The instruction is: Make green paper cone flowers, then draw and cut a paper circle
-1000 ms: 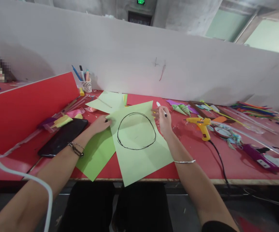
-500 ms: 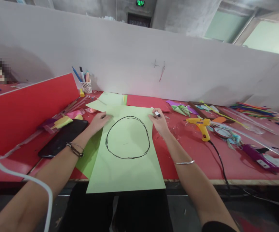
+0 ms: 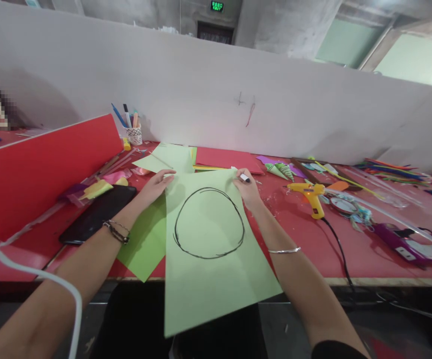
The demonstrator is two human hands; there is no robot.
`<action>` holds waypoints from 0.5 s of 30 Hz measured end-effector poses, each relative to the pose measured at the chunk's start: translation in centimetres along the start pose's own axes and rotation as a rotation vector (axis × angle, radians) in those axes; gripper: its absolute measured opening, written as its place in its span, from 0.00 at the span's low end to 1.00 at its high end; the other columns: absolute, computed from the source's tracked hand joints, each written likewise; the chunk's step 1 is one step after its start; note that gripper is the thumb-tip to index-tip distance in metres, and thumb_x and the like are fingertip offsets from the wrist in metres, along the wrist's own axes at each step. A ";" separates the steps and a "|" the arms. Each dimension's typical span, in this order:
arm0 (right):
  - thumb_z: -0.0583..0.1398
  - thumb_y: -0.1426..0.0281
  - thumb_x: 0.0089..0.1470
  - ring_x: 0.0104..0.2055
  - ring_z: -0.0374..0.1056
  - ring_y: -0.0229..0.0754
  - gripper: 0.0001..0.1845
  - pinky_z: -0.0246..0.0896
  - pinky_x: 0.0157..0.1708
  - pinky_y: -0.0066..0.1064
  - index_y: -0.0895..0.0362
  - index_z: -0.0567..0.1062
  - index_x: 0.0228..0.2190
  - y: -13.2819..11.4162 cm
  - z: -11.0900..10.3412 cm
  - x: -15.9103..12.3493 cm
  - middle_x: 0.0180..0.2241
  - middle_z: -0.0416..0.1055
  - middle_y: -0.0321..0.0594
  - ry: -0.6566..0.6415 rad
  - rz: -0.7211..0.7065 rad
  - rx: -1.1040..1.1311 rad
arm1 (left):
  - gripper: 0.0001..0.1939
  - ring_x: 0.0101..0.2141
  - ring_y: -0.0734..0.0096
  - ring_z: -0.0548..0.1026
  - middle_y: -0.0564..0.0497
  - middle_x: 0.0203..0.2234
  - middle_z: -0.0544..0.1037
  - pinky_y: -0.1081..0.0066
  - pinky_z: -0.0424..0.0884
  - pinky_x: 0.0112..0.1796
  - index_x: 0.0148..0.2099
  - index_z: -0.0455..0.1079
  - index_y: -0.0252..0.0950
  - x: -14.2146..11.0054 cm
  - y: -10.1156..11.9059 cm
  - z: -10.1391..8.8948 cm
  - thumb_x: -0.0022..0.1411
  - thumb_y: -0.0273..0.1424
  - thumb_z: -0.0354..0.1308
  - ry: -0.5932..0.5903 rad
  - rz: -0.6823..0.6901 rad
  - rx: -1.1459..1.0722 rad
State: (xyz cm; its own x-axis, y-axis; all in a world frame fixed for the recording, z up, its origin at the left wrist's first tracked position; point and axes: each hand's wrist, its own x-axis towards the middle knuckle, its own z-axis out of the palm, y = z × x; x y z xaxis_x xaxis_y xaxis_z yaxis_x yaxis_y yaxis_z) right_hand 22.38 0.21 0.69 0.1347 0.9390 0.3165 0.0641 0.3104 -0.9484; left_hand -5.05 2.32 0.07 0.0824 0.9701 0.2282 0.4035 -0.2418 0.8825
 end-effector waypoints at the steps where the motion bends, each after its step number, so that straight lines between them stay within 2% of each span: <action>1: 0.55 0.74 0.36 0.17 0.43 0.29 0.10 0.39 0.18 0.22 0.54 0.57 0.24 0.0 0.1 -0.1 0.16 0.46 0.25 -0.027 0.011 -0.012 | 0.25 0.20 0.77 0.65 0.55 0.20 0.69 0.76 0.61 0.22 0.46 0.65 0.36 -0.1 0.1 -0.1 0.51 0.47 0.49 -0.039 0.021 0.023; 3: 0.55 0.74 0.36 0.17 0.43 0.29 0.10 0.39 0.18 0.22 0.54 0.58 0.24 0.2 0.2 -0.1 0.16 0.46 0.25 -0.078 0.020 -0.060 | 0.26 0.25 0.74 0.68 0.52 0.27 0.73 0.76 0.63 0.26 0.46 0.65 0.35 -0.2 0.1 -0.2 0.49 0.46 0.52 -0.129 0.075 0.117; 5: 0.55 0.74 0.37 0.17 0.45 0.29 0.09 0.41 0.18 0.22 0.54 0.58 0.24 0.6 0.2 0.0 0.16 0.47 0.25 -0.084 0.009 -0.120 | 0.24 0.30 0.70 0.69 0.49 0.31 0.75 0.74 0.63 0.30 0.41 0.68 0.34 -0.3 0.0 -0.3 0.47 0.46 0.55 -0.201 0.131 0.283; 8: 0.54 0.69 0.42 0.19 0.53 0.30 0.07 0.49 0.22 0.22 0.54 0.57 0.25 1.3 0.1 0.3 0.18 0.57 0.26 0.001 -0.043 -0.150 | 0.21 0.29 0.68 0.70 0.50 0.28 0.75 0.73 0.62 0.31 0.34 0.71 0.33 -0.2 -0.5 -0.3 0.49 0.46 0.52 -0.251 0.168 0.482; 11: 0.50 0.65 0.49 0.24 0.60 0.32 0.06 0.55 0.27 0.25 0.54 0.58 0.30 1.0 -0.2 0.4 0.23 0.67 0.31 0.061 -0.148 -0.123 | 0.20 0.31 0.67 0.70 0.50 0.30 0.76 0.73 0.63 0.32 0.36 0.70 0.34 0.1 -1.1 -0.4 0.52 0.45 0.49 -0.157 0.182 0.513; 15: 0.49 0.60 0.52 0.23 0.60 0.32 0.11 0.56 0.27 0.26 0.54 0.64 0.34 -1.3 -0.2 0.0 0.23 0.69 0.33 0.072 -0.253 -0.124 | 0.19 0.33 0.66 0.71 0.48 0.34 0.76 0.73 0.63 0.34 0.38 0.70 0.33 0.4 -1.6 -0.7 0.52 0.42 0.49 0.037 0.126 0.542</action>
State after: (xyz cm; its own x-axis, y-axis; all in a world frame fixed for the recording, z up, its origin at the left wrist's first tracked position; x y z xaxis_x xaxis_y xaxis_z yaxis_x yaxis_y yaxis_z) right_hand 22.50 -0.23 1.87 0.1681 0.8199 0.5473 0.2246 0.5088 -0.8311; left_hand -6.25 3.08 -0.96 0.1322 0.9305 0.3416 0.8042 -0.3022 0.5117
